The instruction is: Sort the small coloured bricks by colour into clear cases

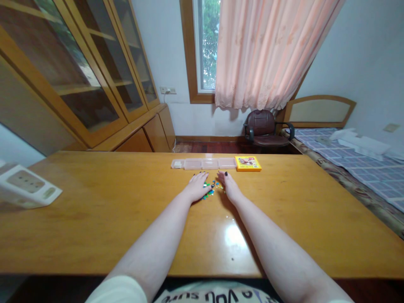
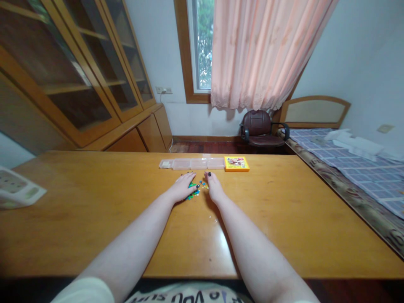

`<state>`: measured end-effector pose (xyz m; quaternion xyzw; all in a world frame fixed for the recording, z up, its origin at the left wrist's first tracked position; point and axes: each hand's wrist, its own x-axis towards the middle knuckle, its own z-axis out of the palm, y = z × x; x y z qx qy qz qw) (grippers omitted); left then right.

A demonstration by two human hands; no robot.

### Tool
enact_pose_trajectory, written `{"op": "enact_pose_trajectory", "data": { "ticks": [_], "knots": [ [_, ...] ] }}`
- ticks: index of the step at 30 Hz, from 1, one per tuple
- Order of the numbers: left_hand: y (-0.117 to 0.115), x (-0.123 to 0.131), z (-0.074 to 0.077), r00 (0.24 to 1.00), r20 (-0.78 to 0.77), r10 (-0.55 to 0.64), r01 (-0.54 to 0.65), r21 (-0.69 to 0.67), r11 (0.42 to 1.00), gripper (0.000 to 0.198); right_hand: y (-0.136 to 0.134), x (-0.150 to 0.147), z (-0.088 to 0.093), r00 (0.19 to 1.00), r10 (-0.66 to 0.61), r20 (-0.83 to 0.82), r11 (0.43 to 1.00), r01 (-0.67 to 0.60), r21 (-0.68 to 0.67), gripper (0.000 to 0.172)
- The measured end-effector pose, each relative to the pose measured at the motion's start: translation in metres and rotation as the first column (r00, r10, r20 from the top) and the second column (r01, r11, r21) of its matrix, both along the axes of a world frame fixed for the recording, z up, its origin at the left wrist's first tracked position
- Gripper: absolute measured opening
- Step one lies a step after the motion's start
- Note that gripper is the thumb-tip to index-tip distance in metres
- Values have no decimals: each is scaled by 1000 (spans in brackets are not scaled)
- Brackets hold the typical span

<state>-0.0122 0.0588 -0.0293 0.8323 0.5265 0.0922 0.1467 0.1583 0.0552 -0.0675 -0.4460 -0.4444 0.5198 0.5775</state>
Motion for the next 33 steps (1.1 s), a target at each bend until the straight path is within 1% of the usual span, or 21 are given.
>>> {"op": "enact_pose_trajectory", "data": {
  "ticks": [3,5,7,9,10,11,13,15,16,18,21,23,24,26,28,29,30,31,32,33],
  "knots": [
    [-9,13,-1,996,23,-88,88,8,996,70,0,-6,-1,995,102,-15,995,-102,-9,69],
    [-14,22,-2,991,61,-117,115,46,992,65,2,-8,-1,991,106,-83,993,-110,-41,66],
    [-17,28,-1,985,109,-136,128,77,989,54,4,-8,0,988,39,-153,992,-56,-110,63],
    [-16,30,0,974,150,-170,157,93,983,43,6,-5,2,985,-78,-156,982,49,-181,58],
    [-15,29,0,970,163,-182,167,102,981,41,6,-3,3,982,-131,-138,976,103,-194,55],
    [-14,27,0,969,172,-178,160,115,980,40,6,-1,4,978,-173,-116,971,149,-186,53],
    [-9,22,0,978,175,-114,90,142,986,44,4,2,6,971,-225,-82,968,213,-130,50],
    [-5,17,-1,987,154,-40,21,127,992,51,2,3,8,965,-255,-64,965,250,-78,50],
    [-4,16,-1,991,134,-28,14,101,995,54,1,3,9,963,-264,-58,964,260,-61,51],
    [-2,15,-1,993,95,-64,60,39,997,57,-1,2,11,962,-269,-46,963,267,-45,51],
    [-5,18,0,976,104,-189,191,-6,982,55,-1,1,11,965,-261,-35,964,259,-56,51],
    [-7,19,-1,950,180,-256,265,-28,964,55,-1,1,10,969,-242,-39,969,240,-61,52],
    [-8,19,-3,935,244,-258,276,-43,960,56,-1,2,9,973,-225,-44,973,223,-51,53],
    [-6,16,-6,898,400,-183,234,-80,969,57,-2,3,8,982,-185,-37,983,186,4,55],
    [-3,11,-8,855,514,-67,152,-125,980,55,-4,7,9,989,-136,51,988,132,84,55],
    [-1,7,-7,850,526,-29,122,-143,982,54,-6,8,11,984,-108,143,988,90,122,54],
    [1,2,-5,867,498,-18,110,-155,982,54,-9,11,14,961,-71,266,988,32,150,52],
    [2,-3,-2,900,435,-34,113,-159,981,56,-11,13,17,912,-28,408,986,-42,162,50],
    [3,-9,2,940,333,-75,134,-155,979,61,-14,15,22,835,11,550,978,-124,169,49],
    [3,-15,6,970,206,-127,162,-162,974,69,-17,17,26,739,49,672,965,-207,158,52]
  ]
}}
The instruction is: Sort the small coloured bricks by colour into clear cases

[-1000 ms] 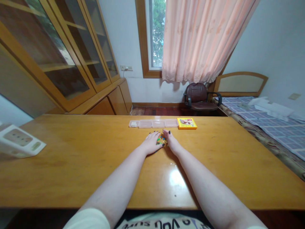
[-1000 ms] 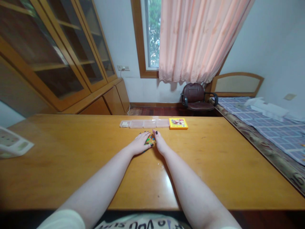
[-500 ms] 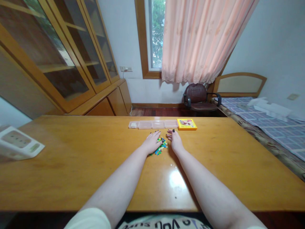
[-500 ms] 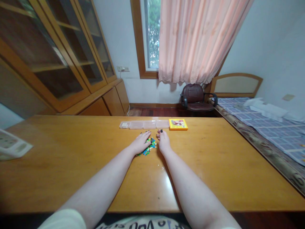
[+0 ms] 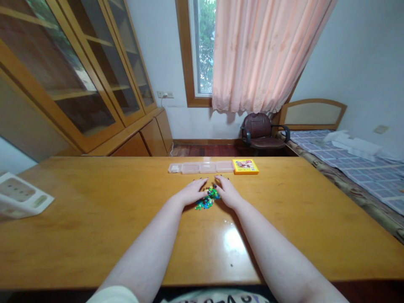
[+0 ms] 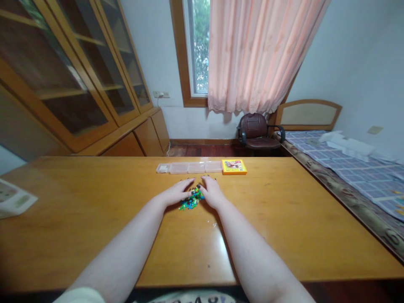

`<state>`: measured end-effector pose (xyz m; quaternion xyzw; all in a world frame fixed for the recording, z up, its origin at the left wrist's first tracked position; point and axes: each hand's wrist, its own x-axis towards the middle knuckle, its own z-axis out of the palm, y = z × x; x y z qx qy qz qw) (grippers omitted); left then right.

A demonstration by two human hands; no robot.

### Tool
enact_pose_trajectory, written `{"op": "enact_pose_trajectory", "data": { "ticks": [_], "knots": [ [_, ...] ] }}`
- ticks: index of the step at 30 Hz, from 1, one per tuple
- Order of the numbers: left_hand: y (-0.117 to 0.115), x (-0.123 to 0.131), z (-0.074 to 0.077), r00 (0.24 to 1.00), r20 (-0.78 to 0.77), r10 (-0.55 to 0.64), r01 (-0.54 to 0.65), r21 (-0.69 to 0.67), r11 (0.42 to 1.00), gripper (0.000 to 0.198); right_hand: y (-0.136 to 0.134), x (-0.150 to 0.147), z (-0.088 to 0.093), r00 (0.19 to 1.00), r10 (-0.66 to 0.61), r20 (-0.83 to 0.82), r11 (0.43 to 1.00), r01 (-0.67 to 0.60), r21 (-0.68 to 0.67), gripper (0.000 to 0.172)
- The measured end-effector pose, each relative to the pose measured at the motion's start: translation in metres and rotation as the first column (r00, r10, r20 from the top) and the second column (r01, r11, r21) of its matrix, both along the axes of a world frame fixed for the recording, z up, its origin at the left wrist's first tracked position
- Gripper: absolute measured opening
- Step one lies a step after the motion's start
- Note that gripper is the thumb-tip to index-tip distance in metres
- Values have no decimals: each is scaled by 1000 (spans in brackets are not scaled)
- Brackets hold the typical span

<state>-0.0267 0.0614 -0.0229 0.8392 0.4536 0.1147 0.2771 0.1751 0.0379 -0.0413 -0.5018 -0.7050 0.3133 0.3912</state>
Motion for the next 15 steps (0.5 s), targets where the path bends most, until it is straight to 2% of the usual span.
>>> {"op": "enact_pose_trajectory", "data": {
  "ticks": [3,6,10,15],
  "knots": [
    [-4,-10,8,970,-230,-77,79,-3,997,103,-6,4,11,951,134,280,991,-125,-49,70],
    [-9,-6,7,952,-301,-56,68,28,997,119,-8,4,13,902,210,377,978,-187,-96,79],
    [-12,6,0,943,-325,-66,81,33,996,111,-7,0,6,891,224,395,975,-198,-104,76],
    [-13,17,-5,950,-306,-66,94,77,993,85,-9,-8,2,907,206,368,978,-195,-68,73]
  ]
}}
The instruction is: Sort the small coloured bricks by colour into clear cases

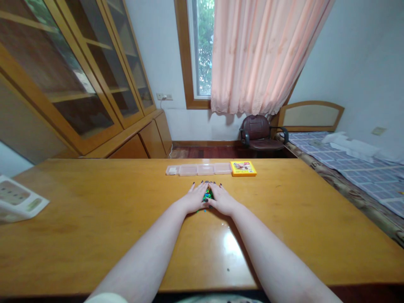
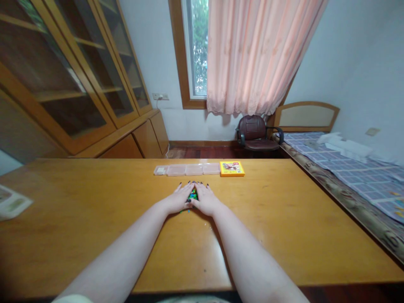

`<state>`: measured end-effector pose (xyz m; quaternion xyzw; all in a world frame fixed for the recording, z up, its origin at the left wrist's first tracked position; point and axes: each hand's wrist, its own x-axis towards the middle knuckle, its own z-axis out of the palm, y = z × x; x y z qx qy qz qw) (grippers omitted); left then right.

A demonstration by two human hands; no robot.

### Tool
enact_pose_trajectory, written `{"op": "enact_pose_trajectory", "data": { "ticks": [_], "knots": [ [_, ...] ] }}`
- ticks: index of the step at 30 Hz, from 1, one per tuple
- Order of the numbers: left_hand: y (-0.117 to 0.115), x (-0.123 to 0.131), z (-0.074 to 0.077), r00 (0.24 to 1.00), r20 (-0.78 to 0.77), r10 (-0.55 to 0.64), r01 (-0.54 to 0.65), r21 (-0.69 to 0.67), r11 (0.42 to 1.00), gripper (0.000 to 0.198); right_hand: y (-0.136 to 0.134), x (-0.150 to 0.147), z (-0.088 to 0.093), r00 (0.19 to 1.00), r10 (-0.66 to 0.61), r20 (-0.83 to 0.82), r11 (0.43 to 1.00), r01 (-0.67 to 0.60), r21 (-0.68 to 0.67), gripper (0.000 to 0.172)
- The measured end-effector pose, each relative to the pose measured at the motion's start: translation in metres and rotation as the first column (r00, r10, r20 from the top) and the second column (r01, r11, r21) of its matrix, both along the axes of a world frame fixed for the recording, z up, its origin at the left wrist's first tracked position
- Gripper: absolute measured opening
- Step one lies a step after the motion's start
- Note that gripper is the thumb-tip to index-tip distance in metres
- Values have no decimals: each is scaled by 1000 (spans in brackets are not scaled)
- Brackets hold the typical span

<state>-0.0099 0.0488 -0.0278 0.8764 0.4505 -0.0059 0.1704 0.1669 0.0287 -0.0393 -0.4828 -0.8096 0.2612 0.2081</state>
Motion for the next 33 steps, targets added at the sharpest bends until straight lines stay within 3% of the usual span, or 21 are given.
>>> {"op": "enact_pose_trajectory", "data": {
  "ticks": [5,7,10,12,14,16,18,21,27,33],
  "knots": [
    [7,8,-9,979,197,58,-65,30,997,62,1,-1,1,963,-70,-261,998,67,-21,52],
    [11,8,-12,929,346,132,-139,-5,990,53,2,1,1,928,-125,-352,992,118,-43,47],
    [10,-3,-13,859,480,177,-167,-64,984,51,4,5,-1,910,-217,-353,976,211,-58,47],
    [2,-17,-11,893,435,117,-116,-29,993,55,4,8,-2,920,-217,-327,976,210,-57,48],
    [-10,-34,-10,957,290,21,-40,58,997,69,3,10,-1,948,-165,-274,986,160,-41,56],
    [-22,-47,-9,985,162,-51,35,99,994,84,2,10,1,982,-81,-173,997,81,-7,72],
    [-28,-53,-8,998,59,-20,13,107,994,90,2,10,2,998,-12,-56,1000,13,17,91],
    [-23,-47,-7,1000,-18,9,-7,100,995,84,1,9,2,998,38,42,999,-39,19,107],
    [0,-27,-7,997,3,-83,82,104,991,74,1,7,-1,995,59,82,997,-63,47,113],
    [-12,-12,-8,1000,13,-22,20,115,993,72,0,2,-7,996,60,63,995,-65,79,111]
  ]
}}
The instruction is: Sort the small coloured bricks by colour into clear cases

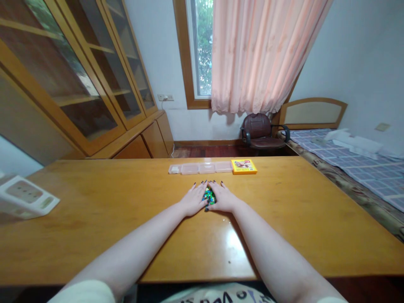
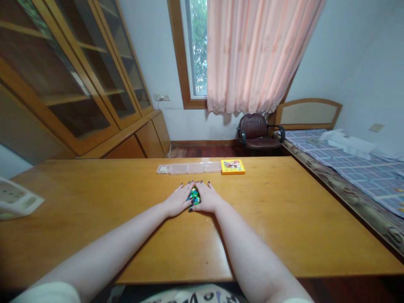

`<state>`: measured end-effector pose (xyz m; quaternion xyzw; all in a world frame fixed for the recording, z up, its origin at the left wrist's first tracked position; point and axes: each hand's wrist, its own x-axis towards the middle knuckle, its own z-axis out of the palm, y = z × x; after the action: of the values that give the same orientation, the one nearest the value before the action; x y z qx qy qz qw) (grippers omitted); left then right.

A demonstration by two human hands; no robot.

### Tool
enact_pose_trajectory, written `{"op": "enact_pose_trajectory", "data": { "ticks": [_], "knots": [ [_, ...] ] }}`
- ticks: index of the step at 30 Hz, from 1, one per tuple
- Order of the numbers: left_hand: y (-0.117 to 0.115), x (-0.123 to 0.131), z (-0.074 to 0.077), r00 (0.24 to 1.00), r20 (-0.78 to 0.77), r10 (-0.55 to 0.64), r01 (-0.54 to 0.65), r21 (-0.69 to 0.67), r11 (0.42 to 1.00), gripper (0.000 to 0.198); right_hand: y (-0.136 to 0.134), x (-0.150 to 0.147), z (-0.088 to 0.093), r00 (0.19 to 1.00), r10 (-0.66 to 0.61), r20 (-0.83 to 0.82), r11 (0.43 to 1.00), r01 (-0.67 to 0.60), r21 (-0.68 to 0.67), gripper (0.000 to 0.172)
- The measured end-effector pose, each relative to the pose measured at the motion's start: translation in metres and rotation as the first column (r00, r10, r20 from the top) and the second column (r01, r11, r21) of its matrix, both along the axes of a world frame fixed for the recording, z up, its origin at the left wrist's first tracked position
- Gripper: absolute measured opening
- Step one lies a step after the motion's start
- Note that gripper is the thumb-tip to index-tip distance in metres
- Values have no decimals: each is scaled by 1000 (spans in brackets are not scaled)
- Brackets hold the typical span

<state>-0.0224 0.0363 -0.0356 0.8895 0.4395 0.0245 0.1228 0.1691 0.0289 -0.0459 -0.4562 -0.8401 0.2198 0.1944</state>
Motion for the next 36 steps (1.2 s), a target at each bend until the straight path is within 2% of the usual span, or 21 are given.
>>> {"op": "enact_pose_trajectory", "data": {
  "ticks": [5,10,13,15,17,19,21,22,23,24,26,27,28,29,30,31,32,34,36],
  "knots": [
    [-9,13,2,999,23,37,-36,-9,999,69,-7,-9,-2,999,-9,42,1000,10,-18,103],
    [-14,9,1,996,86,30,-27,-32,999,68,-18,-14,5,997,-29,67,995,35,-95,100],
    [-14,5,-1,985,167,44,-35,-53,998,67,-18,-8,8,998,0,-62,994,-6,-111,105],
    [-11,3,-3,956,272,112,-104,-45,994,61,-12,0,7,969,12,-248,992,-43,-121,92],
    [-4,2,-6,871,435,229,-214,-85,973,48,-3,8,3,874,-102,-475,984,18,-178,69],
    [7,0,-7,713,619,330,-249,-217,944,37,9,14,-1,697,-273,-663,949,83,-304,53],
    [19,-4,-7,533,752,388,-152,-366,918,36,22,20,-3,504,-437,-745,888,111,-446,37],
    [26,-6,-7,456,788,415,-87,-424,901,39,27,23,-3,446,-505,-739,847,93,-523,30],
    [32,-9,-7,389,806,447,-41,-470,882,41,32,24,-3,432,-548,-716,817,90,-570,24],
    [37,-12,-7,333,810,482,-20,-506,863,42,36,25,-2,480,-568,-669,791,91,-605,20],
    [42,-17,-7,288,803,522,-37,-535,844,41,39,24,-2,516,-577,-633,781,121,-612,14],
    [42,-19,-6,308,801,513,-67,-520,852,39,39,22,-3,525,-573,-629,790,148,-595,11],
    [40,-21,-5,369,795,482,-96,-484,870,37,37,20,-3,524,-560,-642,812,196,-549,9],
    [37,-22,-4,460,774,434,-122,-430,895,36,35,16,-3,565,-476,-673,879,276,-390,9],
    [34,-23,-2,578,728,368,-123,-368,922,34,32,13,-3,656,-378,-653,925,297,-236,11],
    [31,-23,0,691,656,303,-117,-312,943,32,30,10,-1,750,-298,-591,953,271,-137,15],
    [28,-22,3,770,582,260,-119,-269,956,32,27,7,1,824,-232,-517,971,226,-75,19],
    [25,-19,8,832,504,231,-146,-203,968,33,24,3,6,924,-89,-371,995,100,9,18],
    [24,-17,11,846,481,231,-173,-162,972,37,23,1,10,953,-45,-300,996,66,59,19]
  ]
}}
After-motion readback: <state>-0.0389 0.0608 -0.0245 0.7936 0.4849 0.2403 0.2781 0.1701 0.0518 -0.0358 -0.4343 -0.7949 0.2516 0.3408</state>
